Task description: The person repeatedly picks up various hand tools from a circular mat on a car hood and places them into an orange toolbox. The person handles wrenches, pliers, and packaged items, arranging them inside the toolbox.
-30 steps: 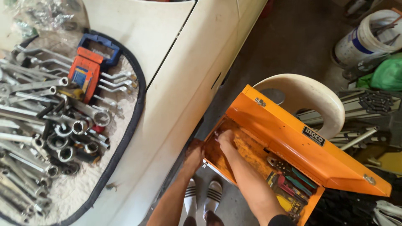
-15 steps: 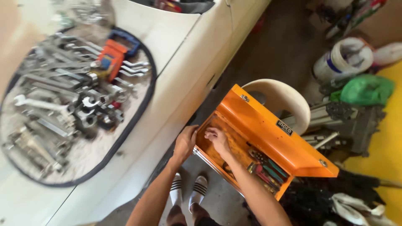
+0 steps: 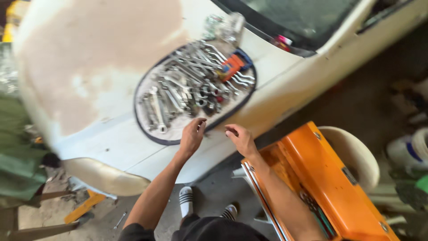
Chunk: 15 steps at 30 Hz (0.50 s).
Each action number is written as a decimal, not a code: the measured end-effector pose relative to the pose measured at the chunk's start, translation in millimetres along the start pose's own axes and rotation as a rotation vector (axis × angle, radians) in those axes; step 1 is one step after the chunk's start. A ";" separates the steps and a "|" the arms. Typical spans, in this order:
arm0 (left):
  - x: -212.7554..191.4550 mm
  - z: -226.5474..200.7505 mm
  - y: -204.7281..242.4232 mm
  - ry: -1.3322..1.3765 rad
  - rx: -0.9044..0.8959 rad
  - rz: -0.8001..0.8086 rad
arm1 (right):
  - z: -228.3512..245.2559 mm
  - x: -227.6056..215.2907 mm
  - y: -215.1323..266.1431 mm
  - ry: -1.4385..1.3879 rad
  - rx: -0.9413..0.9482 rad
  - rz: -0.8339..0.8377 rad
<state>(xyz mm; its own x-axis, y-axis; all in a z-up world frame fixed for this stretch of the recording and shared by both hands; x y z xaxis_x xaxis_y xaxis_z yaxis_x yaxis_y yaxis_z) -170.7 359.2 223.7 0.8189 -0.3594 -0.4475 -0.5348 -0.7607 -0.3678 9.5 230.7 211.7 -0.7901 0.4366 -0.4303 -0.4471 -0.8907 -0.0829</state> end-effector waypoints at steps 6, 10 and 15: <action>-100.7 62.3 -10.7 -0.150 -0.158 -0.206 | 62.2 91.7 -48.1 0.106 -0.139 0.081; -134.6 99.1 -21.2 -0.152 -0.155 -0.177 | 81.3 147.5 -76.5 0.153 -0.156 0.066; -136.0 140.1 -33.9 0.024 -0.339 0.013 | 91.3 201.4 -103.5 0.342 -0.137 -0.014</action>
<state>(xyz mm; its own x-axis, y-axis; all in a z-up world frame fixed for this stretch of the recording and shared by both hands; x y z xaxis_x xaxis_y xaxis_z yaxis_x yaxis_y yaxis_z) -293.1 509.6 182.8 0.8192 -0.3800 -0.4295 -0.4492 -0.8908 -0.0686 -141.6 422.4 215.6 -0.5879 0.4023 -0.7018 -0.3783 -0.9036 -0.2012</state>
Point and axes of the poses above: each hand's wrist, its own y-axis away from the middle knuckle, its own x-axis out of the palm, z = x × y, the point moved 7 cm from there along -y, towards the middle knuckle, and after that the axes turned 4 degrees about x, right-handed, at the moved point
